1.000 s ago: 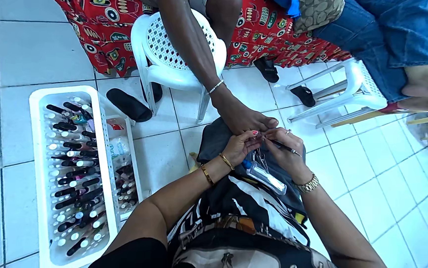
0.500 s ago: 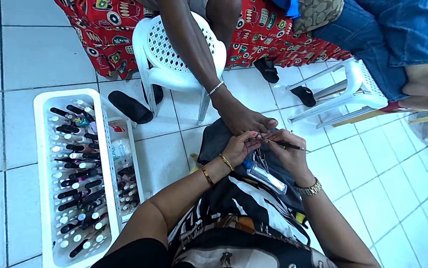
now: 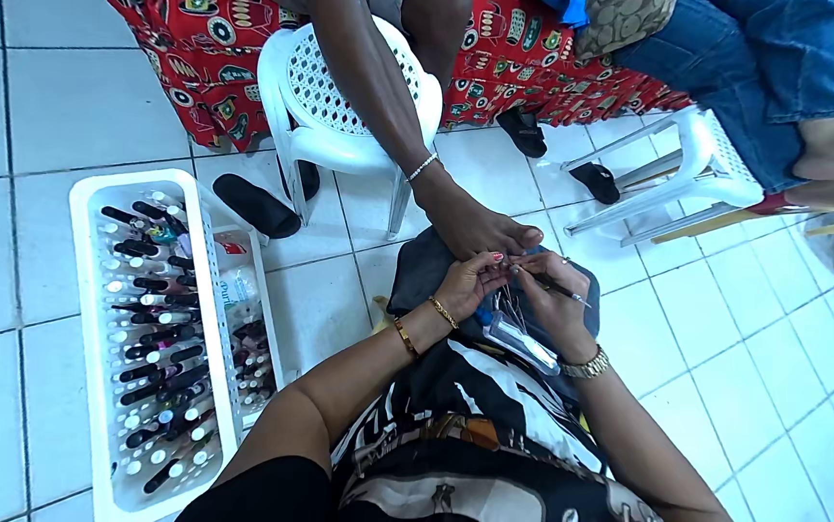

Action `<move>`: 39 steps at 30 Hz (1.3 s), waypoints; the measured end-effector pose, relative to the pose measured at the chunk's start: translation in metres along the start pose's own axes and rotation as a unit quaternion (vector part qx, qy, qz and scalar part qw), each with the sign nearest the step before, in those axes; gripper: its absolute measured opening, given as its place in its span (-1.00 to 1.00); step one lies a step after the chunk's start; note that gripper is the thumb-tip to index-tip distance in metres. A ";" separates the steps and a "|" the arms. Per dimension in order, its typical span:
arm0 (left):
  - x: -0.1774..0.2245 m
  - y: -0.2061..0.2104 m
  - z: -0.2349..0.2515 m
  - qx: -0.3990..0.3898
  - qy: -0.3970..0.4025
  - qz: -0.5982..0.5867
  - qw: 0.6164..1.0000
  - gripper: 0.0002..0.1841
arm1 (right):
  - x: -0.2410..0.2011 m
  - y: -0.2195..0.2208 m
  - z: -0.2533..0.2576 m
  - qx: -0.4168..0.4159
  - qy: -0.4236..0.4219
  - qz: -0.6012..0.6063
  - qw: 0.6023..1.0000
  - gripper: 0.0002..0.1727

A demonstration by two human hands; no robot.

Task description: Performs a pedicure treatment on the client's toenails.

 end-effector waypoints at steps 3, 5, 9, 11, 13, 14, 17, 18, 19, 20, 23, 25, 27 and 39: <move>0.003 0.003 0.000 -0.022 -0.001 -0.007 1.000 -0.80 | 0.005 -0.010 0.004 -0.045 0.061 0.111 0.991 -0.89; 0.003 0.001 -0.002 -0.026 -0.008 -0.025 0.999 -0.71 | 0.006 -0.024 0.009 -0.034 0.091 0.165 0.982 -0.84; 0.002 -0.003 -0.002 0.001 -0.030 -0.027 0.999 -0.68 | -0.011 -0.033 0.026 0.037 0.099 0.316 0.943 -0.78; 0.002 -0.002 -0.001 -0.019 -0.029 -0.003 0.999 -0.71 | -0.019 -0.008 0.035 0.007 0.096 0.392 0.915 -0.82; 0.002 -0.001 0.000 -0.033 -0.023 0.024 0.999 -0.66 | -0.012 0.019 0.043 -0.029 0.115 0.400 0.909 -0.84; 0.002 -0.001 0.001 -0.040 -0.026 0.026 0.999 -0.65 | -0.007 0.023 0.048 -0.032 0.115 0.367 0.922 -0.85; 0.000 -0.002 0.002 -0.040 -0.036 0.014 0.998 -0.72 | -0.016 -0.010 0.063 0.021 0.028 0.214 0.976 -0.91; 0.000 -0.002 0.002 -0.042 -0.037 0.011 0.998 -0.74 | -0.022 -0.022 0.068 0.032 0.008 0.197 0.980 -0.90; 0.000 -0.002 0.002 -0.040 -0.038 0.008 0.998 -0.76 | -0.027 -0.029 0.070 0.038 0.004 0.212 0.977 -0.87; 0.000 -0.003 0.002 -0.039 -0.040 0.007 0.998 -0.76 | -0.029 -0.027 0.071 0.030 0.014 0.251 0.967 -0.85; 0.000 -0.001 0.004 -0.060 -0.033 0.022 0.997 -0.74 | -0.017 0.011 0.061 -0.043 0.083 0.354 0.931 -0.84; -0.003 -0.001 0.004 -0.065 -0.037 0.024 0.997 -0.73 | -0.008 0.015 0.052 -0.040 0.089 0.275 0.957 -0.85; -0.002 -0.001 0.005 -0.058 -0.041 0.022 0.997 -0.74 | -0.017 -0.001 0.052 -0.038 0.039 0.128 0.990 -0.91; 0.000 -0.002 0.006 -0.062 -0.018 0.039 0.997 -0.74 | -0.023 0.003 0.012 -0.089 -0.057 -0.125 0.987 -0.90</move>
Point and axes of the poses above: each hand's wrist, its own z-axis towards the middle knuckle, its own y-axis out of the palm, x = y × z, the point moved 8 cm from there along z, towards the middle knuckle, and after that the axes turned 14 degrees about -x, right-handed, at the moved point
